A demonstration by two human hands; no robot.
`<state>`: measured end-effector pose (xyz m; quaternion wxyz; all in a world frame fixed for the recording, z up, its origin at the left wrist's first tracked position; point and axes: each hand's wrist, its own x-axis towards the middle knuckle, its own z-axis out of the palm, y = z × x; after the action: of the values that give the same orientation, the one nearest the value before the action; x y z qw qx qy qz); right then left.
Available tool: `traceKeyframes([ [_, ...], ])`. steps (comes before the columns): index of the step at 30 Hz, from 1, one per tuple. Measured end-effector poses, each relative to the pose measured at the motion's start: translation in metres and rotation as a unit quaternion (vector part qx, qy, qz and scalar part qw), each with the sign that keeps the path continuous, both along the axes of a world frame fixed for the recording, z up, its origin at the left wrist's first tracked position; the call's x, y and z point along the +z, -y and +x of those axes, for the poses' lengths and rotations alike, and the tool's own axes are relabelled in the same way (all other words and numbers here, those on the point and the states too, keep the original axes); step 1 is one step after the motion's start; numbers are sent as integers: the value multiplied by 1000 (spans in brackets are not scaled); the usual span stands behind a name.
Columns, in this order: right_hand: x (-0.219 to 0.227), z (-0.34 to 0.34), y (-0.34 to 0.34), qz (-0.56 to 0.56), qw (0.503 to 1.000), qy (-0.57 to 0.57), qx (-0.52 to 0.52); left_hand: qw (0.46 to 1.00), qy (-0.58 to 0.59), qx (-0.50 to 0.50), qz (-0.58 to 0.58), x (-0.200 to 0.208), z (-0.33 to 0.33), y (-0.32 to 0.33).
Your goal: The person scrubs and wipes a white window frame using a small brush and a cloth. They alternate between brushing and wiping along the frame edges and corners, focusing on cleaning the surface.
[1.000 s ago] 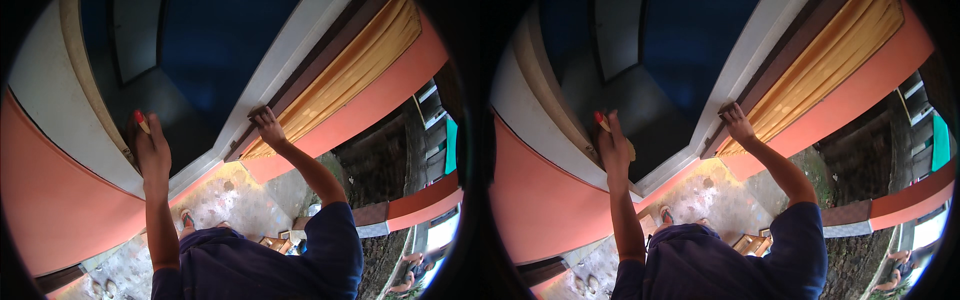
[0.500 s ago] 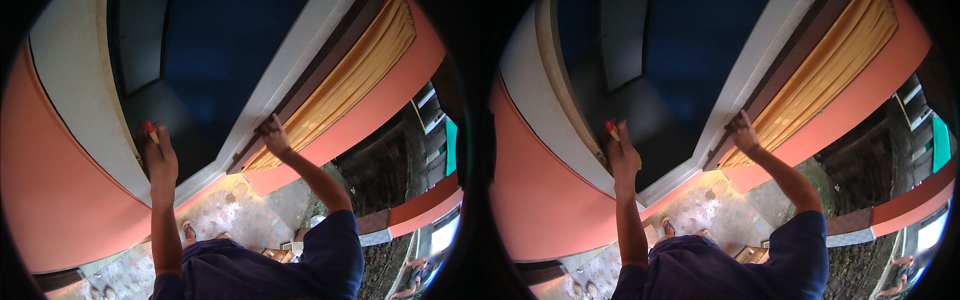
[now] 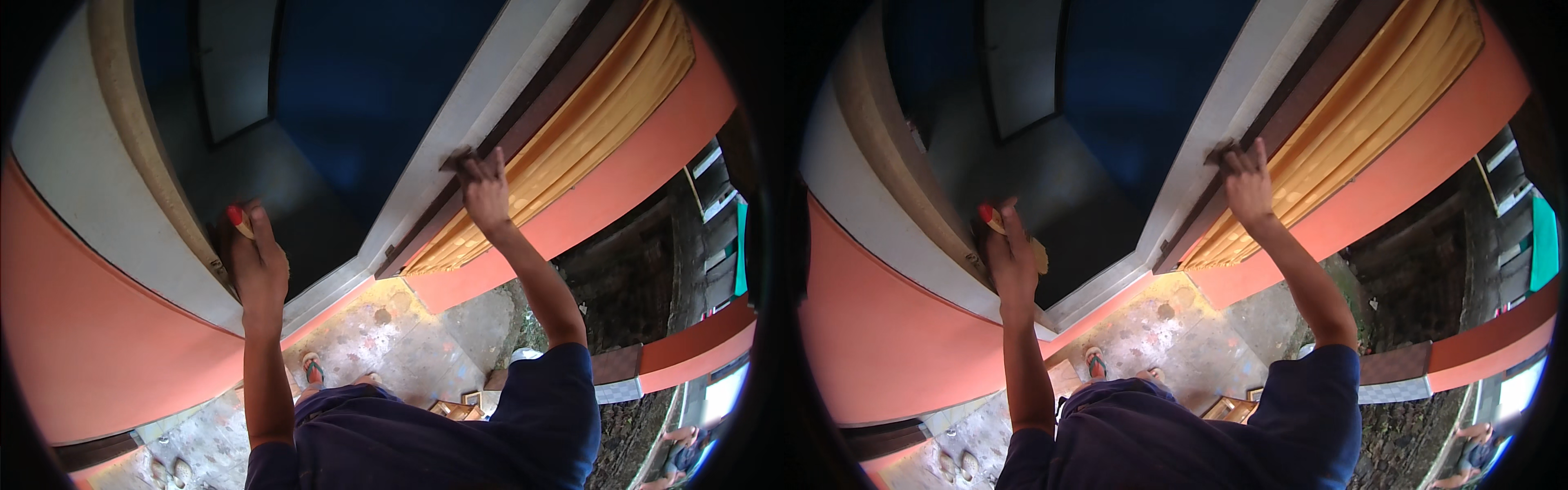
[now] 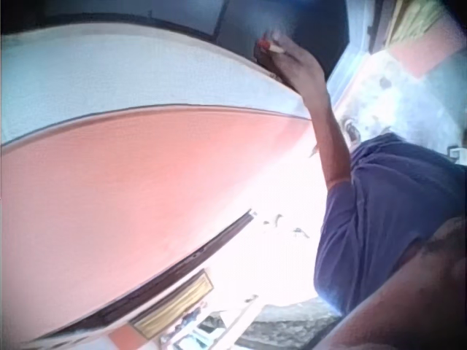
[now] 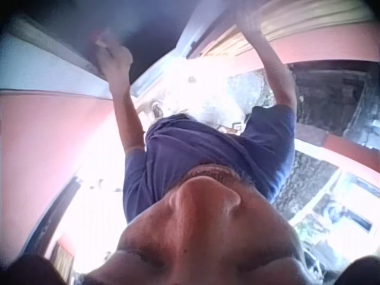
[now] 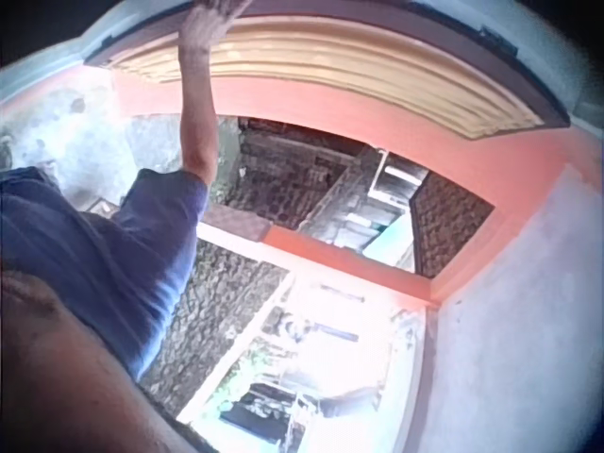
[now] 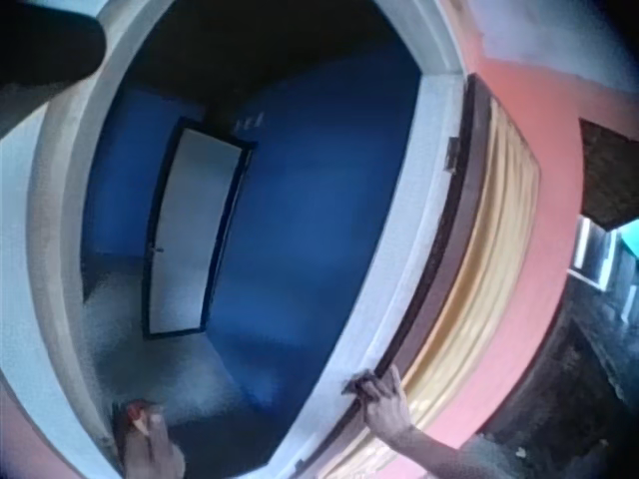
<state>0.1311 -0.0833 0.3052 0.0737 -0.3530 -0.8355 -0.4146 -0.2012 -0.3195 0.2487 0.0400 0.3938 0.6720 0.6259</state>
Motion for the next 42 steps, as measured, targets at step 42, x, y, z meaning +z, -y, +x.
traceKeyframes([
  [42,4,40,-11,-92,979,-43,174,834,-75,-345,425,309,153,-263],
])
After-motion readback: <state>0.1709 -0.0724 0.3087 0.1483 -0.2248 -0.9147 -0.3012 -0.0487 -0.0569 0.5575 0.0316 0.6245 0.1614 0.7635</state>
